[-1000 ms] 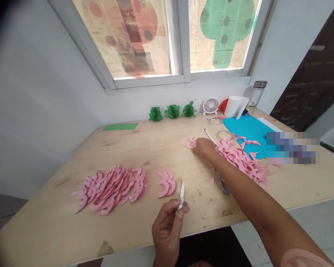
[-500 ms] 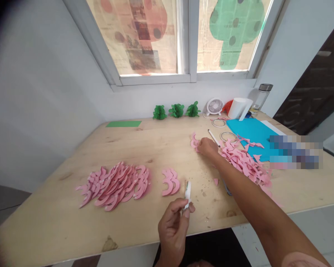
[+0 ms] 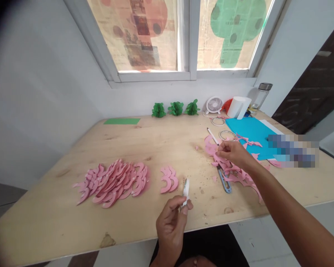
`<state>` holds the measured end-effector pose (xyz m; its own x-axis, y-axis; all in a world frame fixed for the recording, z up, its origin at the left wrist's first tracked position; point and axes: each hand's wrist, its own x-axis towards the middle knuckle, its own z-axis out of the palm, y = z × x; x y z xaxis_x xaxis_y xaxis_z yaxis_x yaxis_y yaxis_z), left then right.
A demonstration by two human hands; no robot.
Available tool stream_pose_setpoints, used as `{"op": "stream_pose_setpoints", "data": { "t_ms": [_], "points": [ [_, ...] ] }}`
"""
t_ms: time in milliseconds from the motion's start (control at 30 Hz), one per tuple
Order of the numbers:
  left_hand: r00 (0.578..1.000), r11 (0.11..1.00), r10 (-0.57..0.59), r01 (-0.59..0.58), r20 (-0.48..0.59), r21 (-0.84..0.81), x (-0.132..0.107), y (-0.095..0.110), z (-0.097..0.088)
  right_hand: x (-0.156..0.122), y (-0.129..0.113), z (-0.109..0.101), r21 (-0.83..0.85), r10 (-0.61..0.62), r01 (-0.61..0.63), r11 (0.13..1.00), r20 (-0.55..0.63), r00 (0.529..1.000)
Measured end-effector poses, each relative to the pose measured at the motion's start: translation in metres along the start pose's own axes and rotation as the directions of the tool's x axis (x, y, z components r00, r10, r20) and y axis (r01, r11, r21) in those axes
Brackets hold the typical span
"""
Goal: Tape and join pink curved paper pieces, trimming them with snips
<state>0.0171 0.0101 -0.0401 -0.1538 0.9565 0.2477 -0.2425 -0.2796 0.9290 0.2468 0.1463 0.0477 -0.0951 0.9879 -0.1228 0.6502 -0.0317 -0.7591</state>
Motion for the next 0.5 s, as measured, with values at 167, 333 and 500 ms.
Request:
{"op": "stream_pose_setpoints", "data": {
  "t_ms": [167,333,500],
  "points": [
    [0.997,0.996,-0.047,0.042,-0.062,-0.078,-0.004,0.012,-0.001,-0.016,-0.003,0.005,-0.004,-0.013,0.015,1.0,0.253,0.967],
    [0.989,0.985,-0.073,0.052,-0.128,-0.165,-0.011,0.029,-0.013,-0.008,-0.027,0.017,-0.111,-0.107,0.205,0.972,0.567,0.817],
    [0.957,0.975,-0.13,0.076,-0.257,-0.211,-0.009,0.04,-0.028,0.008,-0.048,0.033,-0.19,-0.116,0.371,0.909,0.739,0.663]
  ]
}}
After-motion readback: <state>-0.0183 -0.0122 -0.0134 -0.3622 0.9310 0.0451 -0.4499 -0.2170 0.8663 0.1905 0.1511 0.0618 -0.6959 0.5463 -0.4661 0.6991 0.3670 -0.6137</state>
